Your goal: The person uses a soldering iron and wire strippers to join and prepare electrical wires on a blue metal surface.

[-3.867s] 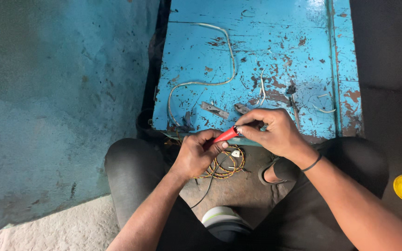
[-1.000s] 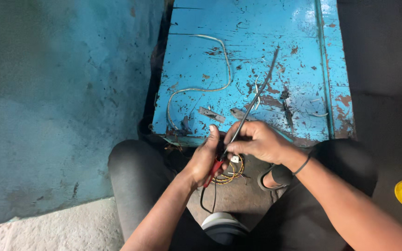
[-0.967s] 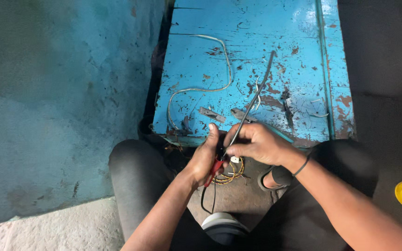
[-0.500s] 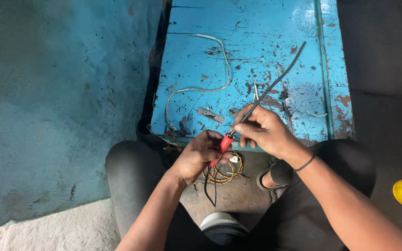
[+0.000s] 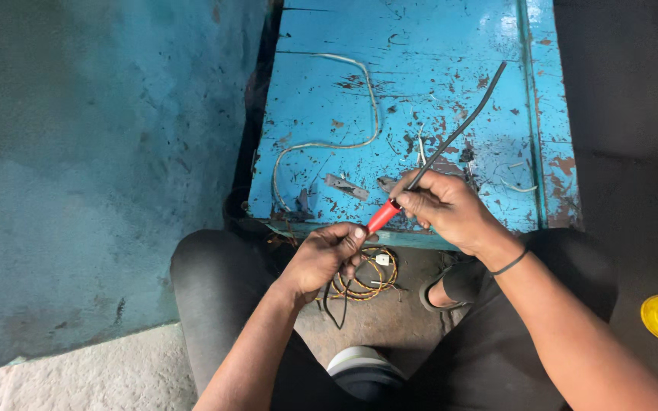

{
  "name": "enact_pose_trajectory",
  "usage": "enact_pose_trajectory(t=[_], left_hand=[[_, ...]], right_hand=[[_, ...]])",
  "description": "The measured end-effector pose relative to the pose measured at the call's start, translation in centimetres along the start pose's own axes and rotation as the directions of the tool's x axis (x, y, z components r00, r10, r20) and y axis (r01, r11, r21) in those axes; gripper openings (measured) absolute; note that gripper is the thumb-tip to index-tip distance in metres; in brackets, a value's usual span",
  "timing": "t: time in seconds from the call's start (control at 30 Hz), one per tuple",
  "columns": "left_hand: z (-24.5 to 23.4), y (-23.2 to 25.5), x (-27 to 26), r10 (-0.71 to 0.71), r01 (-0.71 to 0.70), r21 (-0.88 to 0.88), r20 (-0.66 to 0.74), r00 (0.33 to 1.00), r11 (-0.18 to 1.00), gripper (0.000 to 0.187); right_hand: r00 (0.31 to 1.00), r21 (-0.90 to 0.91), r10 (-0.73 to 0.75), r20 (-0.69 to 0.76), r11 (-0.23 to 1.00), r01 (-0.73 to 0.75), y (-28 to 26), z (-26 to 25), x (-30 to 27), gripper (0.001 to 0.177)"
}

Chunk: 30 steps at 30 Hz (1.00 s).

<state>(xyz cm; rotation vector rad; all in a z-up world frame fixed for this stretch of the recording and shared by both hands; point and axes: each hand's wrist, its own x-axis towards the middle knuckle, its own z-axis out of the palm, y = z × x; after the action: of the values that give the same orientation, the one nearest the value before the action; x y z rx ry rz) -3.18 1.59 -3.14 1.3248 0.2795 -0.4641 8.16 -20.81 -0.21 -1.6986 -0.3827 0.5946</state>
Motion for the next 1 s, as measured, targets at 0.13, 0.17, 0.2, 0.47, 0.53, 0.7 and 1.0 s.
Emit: enact_pose_trajectory(t=[0.13, 0.17, 0.2, 0.47, 0.53, 0.7, 1.0], left_hand=[[-0.2, 0.3, -0.1, 0.024, -0.016, -0.177, 0.042, 0.999, 0.984, 0.030], [-0.4, 0.4, -0.1, 0.046, -0.025, -0.273, 0.074, 0.996, 0.962, 0.030], [-0.5, 0.4, -0.1, 0.072, -0.030, -0.368, 0.101, 0.992, 0.929, 0.035], [-0.9, -1.0, 0.7, 0.023, -0.038, -0.283, -0.056, 0.998, 0.958, 0.025], [-1.0, -1.0, 0.7, 0.027, -0.052, -0.294, -0.087, 0.996, 0.954, 0.023], [-0.5, -0.4, 0.4, 0.065, -0.105, -0.256, -0.160, 0.985, 0.961, 0.019], [0.1, -1.1, 0.9, 0.162, -0.196, -0.195, -0.176, 0.971, 0.961, 0.020]], right_hand=[[1.000, 0.116, -0.026, -0.017, 0.993, 0.028, -0.2, 0.0, 0.1, 0.017], [0.999, 0.171, -0.040, -0.035, 0.984, 0.045, -0.2, -0.1, 0.2, 0.018], [0.996, 0.182, -0.048, -0.075, 0.981, 0.061, -0.3, -0.3, 0.2, 0.018], [0.988, 0.151, -0.087, -0.130, 0.983, 0.106, -1.1, -0.9, 0.2, 0.016], [0.994, 0.189, -0.029, -0.108, 0.981, 0.049, -1.3, -0.7, 0.2, 0.015], [0.997, 0.254, 0.039, -0.072, 0.967, -0.020, -1.8, -0.3, 0.0, 0.020], [0.987, 0.277, -0.094, -0.132, 0.952, 0.128, -1.2, -0.3, 0.2, 0.031]])
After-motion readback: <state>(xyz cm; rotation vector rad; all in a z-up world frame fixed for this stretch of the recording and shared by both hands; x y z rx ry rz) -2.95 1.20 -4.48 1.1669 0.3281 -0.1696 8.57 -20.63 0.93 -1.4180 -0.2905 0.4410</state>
